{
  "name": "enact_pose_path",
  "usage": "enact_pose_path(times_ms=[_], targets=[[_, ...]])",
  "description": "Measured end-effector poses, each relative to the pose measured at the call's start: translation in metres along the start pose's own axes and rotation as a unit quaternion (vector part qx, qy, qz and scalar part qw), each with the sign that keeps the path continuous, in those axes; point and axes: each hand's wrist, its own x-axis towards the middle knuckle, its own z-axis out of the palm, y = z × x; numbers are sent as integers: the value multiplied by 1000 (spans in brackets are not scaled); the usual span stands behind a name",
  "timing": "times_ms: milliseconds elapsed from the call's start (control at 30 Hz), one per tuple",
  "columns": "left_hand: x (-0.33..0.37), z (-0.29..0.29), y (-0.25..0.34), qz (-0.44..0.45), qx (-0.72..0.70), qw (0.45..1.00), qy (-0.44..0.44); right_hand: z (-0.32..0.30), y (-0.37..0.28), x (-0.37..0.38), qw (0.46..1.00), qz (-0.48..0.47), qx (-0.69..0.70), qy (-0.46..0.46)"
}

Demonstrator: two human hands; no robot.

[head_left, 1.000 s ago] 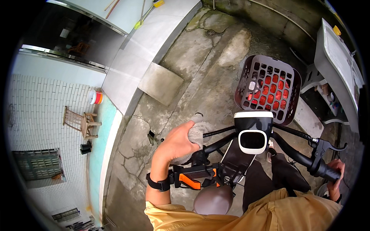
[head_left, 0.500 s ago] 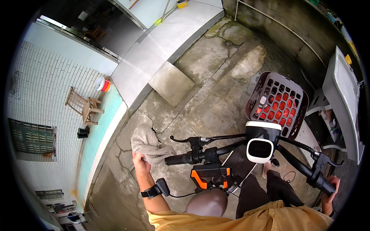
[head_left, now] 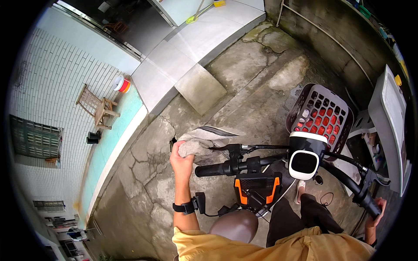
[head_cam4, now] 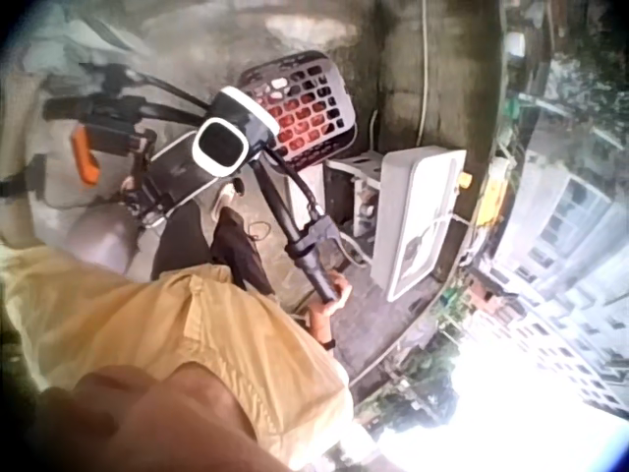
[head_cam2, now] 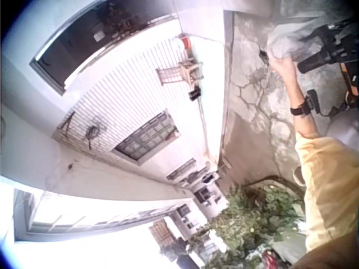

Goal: The person wipes different parts of an electric scooter with a cloth, washes the cloth in a sink with soapy water, and continues wiping the scooter's handlebars, dashboard, and body.

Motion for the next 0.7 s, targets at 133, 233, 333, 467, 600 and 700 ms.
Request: enact_pose_path(times_ms=[133,233,333,467,600,700], targets=[[-45,-41,20,7,-358,926,120,-18,11,-6,999,-35,-30,17],[-84,-55,65,22,-140,988,-63,-19,21,-3,1000,-21,-6,14],[-94,0,74,157,186,952,-184,-13,21,2,999,-32,12,-2],[-90,43,61,214,281,933,-71,-16,15,1,999,-8,27,-33],[-74,31,11,5,-148,985,90,-21,23,10,999,-30,35,-27],[-85,2,-32,-166,-473,836,223,-25,37,8,996,-42,47,-63]])
